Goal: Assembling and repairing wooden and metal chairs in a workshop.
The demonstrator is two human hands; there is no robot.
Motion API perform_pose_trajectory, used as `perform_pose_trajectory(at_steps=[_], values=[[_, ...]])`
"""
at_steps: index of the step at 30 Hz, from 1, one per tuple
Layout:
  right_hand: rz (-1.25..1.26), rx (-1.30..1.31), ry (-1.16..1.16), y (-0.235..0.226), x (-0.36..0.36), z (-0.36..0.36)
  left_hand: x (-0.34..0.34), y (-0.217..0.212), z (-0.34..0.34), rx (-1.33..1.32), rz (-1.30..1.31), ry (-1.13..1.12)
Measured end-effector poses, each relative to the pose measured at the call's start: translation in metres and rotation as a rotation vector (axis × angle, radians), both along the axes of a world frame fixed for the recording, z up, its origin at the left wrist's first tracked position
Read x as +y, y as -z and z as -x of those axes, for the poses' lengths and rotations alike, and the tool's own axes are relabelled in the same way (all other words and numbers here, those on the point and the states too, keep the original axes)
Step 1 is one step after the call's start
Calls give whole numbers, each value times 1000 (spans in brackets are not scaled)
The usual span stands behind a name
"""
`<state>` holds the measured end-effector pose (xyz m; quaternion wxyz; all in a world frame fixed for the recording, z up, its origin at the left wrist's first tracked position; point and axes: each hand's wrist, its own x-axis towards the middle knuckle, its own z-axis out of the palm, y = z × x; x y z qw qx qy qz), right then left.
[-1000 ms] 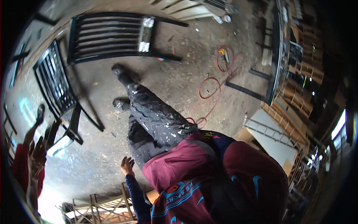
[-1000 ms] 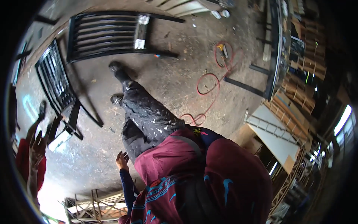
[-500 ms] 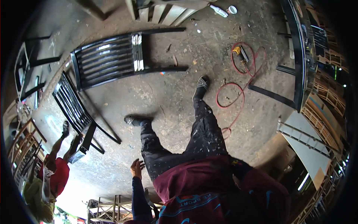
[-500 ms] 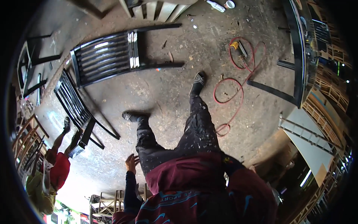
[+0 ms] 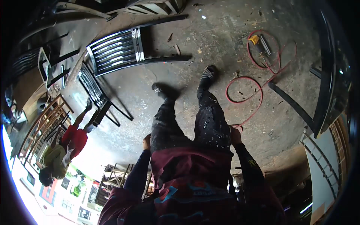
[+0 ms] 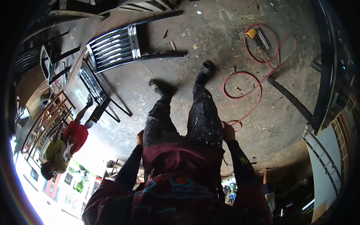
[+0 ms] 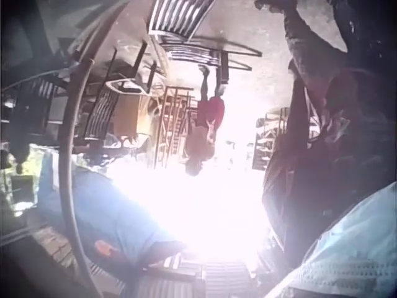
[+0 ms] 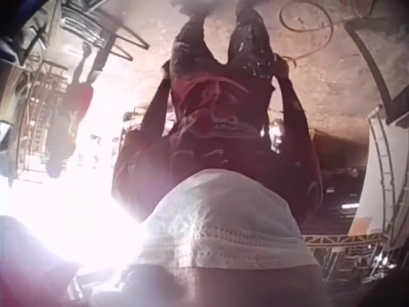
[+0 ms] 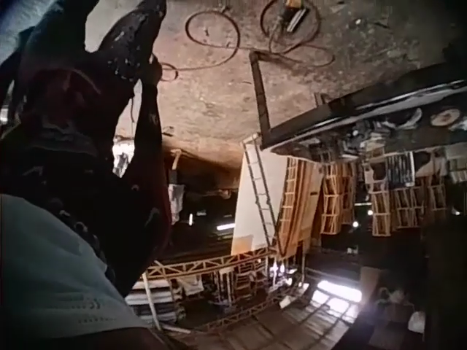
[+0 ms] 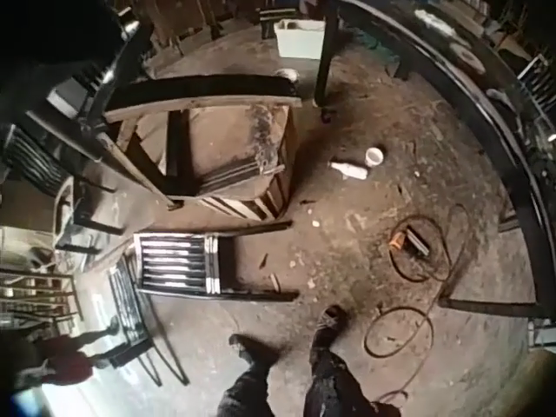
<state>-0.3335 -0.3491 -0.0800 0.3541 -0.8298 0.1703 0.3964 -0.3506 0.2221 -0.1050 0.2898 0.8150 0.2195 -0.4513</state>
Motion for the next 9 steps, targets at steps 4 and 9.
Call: perform_pose_trajectory(at_steps=[4, 9], values=[[93, 175, -118, 8, -8, 9, -35, 5, -38, -189, 38, 48], [-253, 217, 55, 69, 44, 93, -61, -1, -33, 38, -85, -97]])
